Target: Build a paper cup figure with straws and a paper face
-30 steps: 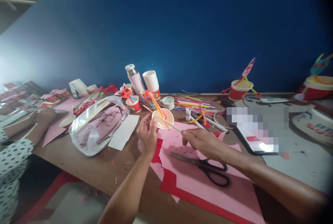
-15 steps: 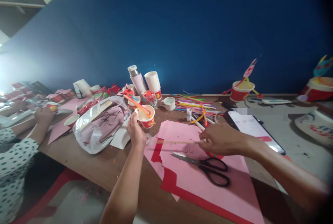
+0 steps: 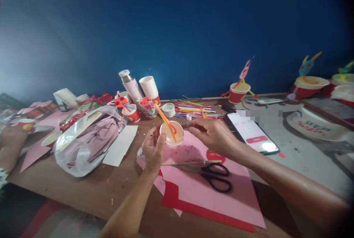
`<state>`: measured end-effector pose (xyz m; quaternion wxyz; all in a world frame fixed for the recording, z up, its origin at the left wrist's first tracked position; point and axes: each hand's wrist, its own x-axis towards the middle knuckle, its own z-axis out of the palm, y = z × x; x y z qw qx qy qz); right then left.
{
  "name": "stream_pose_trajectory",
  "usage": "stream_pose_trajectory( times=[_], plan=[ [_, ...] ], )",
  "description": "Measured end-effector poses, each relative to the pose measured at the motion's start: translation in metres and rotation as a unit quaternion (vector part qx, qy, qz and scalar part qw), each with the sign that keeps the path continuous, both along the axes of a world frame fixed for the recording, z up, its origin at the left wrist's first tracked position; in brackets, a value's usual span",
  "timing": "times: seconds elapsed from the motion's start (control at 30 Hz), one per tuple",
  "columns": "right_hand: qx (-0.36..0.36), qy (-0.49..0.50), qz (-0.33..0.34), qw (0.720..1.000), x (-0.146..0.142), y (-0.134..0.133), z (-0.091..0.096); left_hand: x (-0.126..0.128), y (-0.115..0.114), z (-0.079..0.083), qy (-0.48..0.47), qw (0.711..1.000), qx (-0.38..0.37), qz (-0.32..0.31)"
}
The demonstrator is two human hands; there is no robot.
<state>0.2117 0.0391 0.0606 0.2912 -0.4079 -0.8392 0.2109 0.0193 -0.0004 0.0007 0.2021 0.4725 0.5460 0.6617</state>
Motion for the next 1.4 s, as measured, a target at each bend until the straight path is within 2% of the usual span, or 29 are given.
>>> stream_pose_trajectory(
  times=[0.13,0.33,0.53,0.8,0.9,1.03,1.13,1.23,1.3,1.4],
  plan=[
    [-0.013,0.037,-0.001,0.999,-0.002,-0.003,-0.001,0.011,-0.003,-0.011,0.036,0.999,0.005,-0.036],
    [0.016,-0.017,-0.043,0.999,-0.011,-0.006,-0.013,0.021,-0.01,-0.021,0.064,0.996,-0.02,-0.065],
    [0.127,-0.114,-0.058,0.984,-0.014,-0.007,-0.024,0.03,-0.015,-0.021,0.056,0.994,-0.037,-0.088],
    [0.141,-0.096,-0.056,0.984,-0.013,-0.007,-0.028,0.032,-0.012,-0.009,-0.024,0.988,-0.099,-0.113],
    [0.115,-0.072,-0.06,0.989,-0.013,-0.005,-0.029,0.03,-0.01,-0.006,-0.022,0.99,-0.103,-0.095],
    [0.027,-0.028,-0.06,0.997,-0.013,-0.002,-0.028,0.028,-0.009,-0.008,-0.015,0.992,-0.097,-0.082],
    [-0.03,0.007,-0.023,0.999,-0.01,0.003,-0.027,0.027,-0.008,-0.01,-0.009,0.99,-0.103,-0.095],
    [-0.078,-0.009,0.047,0.996,-0.005,0.008,-0.025,0.026,-0.008,-0.011,-0.015,0.989,-0.106,-0.1],
    [-0.088,-0.034,0.084,0.992,-0.003,0.011,-0.025,0.027,-0.008,-0.011,-0.025,0.989,-0.107,-0.099],
    [-0.061,-0.062,0.095,0.992,-0.002,0.013,-0.026,0.028,-0.008,-0.011,-0.031,0.988,-0.11,-0.1]
  ],
)
